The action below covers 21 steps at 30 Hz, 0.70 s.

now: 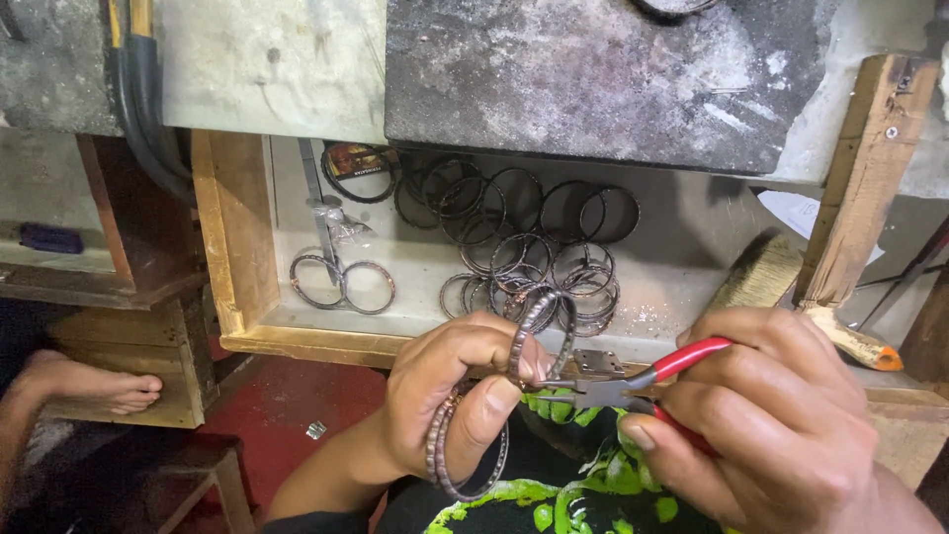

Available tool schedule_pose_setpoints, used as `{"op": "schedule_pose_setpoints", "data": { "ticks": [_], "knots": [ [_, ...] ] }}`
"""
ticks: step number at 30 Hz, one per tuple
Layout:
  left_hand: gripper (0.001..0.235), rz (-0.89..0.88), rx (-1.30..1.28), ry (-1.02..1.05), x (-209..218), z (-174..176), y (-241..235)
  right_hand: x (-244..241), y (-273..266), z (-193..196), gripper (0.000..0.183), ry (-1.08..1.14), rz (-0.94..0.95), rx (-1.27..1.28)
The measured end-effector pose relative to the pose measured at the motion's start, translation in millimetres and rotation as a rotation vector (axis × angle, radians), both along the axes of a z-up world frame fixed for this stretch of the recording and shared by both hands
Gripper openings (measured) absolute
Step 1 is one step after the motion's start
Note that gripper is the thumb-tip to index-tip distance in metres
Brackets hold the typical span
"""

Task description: The person uses pliers to adjust and close the ends of metal bangles. They repeatedly pick up bangles from a drawer, manipulate the ends with the pliers, and place them back into the drawer.

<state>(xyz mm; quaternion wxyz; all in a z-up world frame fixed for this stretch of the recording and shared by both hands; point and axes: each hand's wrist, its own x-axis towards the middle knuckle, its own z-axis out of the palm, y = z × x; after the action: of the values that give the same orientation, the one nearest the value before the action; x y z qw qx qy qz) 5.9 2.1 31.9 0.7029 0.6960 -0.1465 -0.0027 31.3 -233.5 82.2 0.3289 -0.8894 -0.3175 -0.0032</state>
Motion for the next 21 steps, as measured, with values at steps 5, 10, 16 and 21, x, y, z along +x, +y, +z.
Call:
{"op": "schedule_pose_setpoints", "data": {
  "ticks": [5, 10, 16, 21],
  "knots": [
    [0.025, -0.052, -0.032, 0.085, -0.6, 2.9, 2.4, 0.6, 2.0, -2.5, 0.027, 0.007, 0.011, 0.018],
    [0.025, -0.062, 0.001, 0.057, 1.7, 5.8, 3.7, 3.4, 4.0, -0.6, 0.026, 0.003, 0.037, 0.056],
    [0.019, 0.040, 0.170, -0.295, 3.4, -3.3, -0.7, -0.3, 5.6, 2.6, 0.026, 0.068, 0.008, 0.078],
    [0.018, 0.039, 0.139, -0.279, -1.2, -9.9, -1.3, 1.5, 5.8, 5.9, 0.024, 0.077, 0.042, 0.077]
  ]
}}
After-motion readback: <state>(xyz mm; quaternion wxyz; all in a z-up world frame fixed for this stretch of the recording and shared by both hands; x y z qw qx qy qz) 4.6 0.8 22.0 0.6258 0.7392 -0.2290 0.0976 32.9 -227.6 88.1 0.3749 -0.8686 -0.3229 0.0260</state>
